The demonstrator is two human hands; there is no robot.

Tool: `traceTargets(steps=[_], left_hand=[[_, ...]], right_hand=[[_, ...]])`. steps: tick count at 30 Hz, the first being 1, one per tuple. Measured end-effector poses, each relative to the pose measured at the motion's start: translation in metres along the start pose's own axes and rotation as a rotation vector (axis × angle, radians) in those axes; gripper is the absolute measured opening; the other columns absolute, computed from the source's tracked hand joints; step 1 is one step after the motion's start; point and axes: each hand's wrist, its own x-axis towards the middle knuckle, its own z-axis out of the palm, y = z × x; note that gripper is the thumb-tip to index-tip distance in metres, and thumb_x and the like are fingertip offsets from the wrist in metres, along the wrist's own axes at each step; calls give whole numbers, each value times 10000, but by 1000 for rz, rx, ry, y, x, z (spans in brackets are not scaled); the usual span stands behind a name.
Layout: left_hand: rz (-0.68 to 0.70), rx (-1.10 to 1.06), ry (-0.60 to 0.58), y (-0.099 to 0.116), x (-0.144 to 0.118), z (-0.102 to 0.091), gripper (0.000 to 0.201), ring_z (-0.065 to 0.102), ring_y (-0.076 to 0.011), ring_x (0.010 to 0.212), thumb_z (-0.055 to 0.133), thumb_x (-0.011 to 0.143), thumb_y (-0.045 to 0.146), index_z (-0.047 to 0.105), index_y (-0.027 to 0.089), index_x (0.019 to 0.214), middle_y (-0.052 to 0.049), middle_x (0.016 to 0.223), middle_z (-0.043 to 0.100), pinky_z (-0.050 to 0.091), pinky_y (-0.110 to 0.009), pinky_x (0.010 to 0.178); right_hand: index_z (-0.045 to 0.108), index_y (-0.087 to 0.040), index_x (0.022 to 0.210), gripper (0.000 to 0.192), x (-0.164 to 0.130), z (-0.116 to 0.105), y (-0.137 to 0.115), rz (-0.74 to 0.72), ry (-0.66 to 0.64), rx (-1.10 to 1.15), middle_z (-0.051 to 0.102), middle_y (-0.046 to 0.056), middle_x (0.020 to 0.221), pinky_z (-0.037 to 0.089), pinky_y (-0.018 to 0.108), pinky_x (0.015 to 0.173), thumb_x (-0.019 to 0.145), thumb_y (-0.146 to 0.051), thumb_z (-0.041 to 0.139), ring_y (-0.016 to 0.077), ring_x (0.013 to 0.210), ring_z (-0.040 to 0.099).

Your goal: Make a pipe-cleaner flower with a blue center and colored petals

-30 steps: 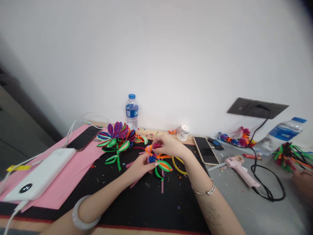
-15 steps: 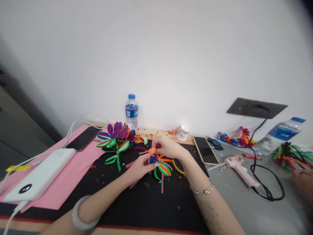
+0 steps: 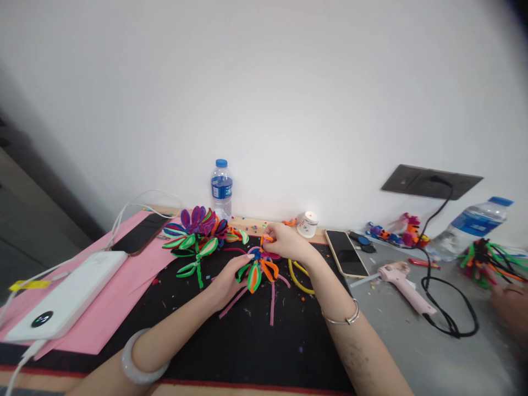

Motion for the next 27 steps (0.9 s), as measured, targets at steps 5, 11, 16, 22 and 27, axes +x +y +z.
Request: traceTargets(steps=[5,11,16,22,27], left_hand=[[-98,-160,24,4,1,1,213,639,-234,784,523,785,296,610,133,891,-95,815,670,499,-398,753],[-27,-108,3,5,3,0,188,648,-207,769,527,790,300,612,142,845,-69,799,674,510,-375,749],[101,57,-52,2,4,0,211,631,-212,829,634,718,270,630,116,862,-101,889,671,495,-363,779],[177,94,16,-1,7,-3,224,612,-205,832,679,674,243,627,111,847,-87,865,662,489,-393,794],[174,58,46,0,7,-3,214,613,-192,818,695,650,222,626,129,831,-57,834,660,491,-370,786]], right_hand=[[511,-151,822,187,1,0,6,82,64,-37,559,-10,654,308,195,501,648,-199,558,99,566,485],[550,-143,788,173,0,-4,8,131,63,-177,603,41,703,333,212,516,649,-246,564,142,636,539],[560,-148,799,166,-2,-5,11,154,-6,-167,625,35,662,366,207,531,664,-244,551,146,637,574],[554,-148,791,254,-8,-13,19,76,-178,-109,615,16,642,358,196,475,656,-356,606,124,554,566],[570,-145,832,279,-29,-40,20,98,-190,27,627,28,692,399,196,511,701,-391,596,121,596,571]])
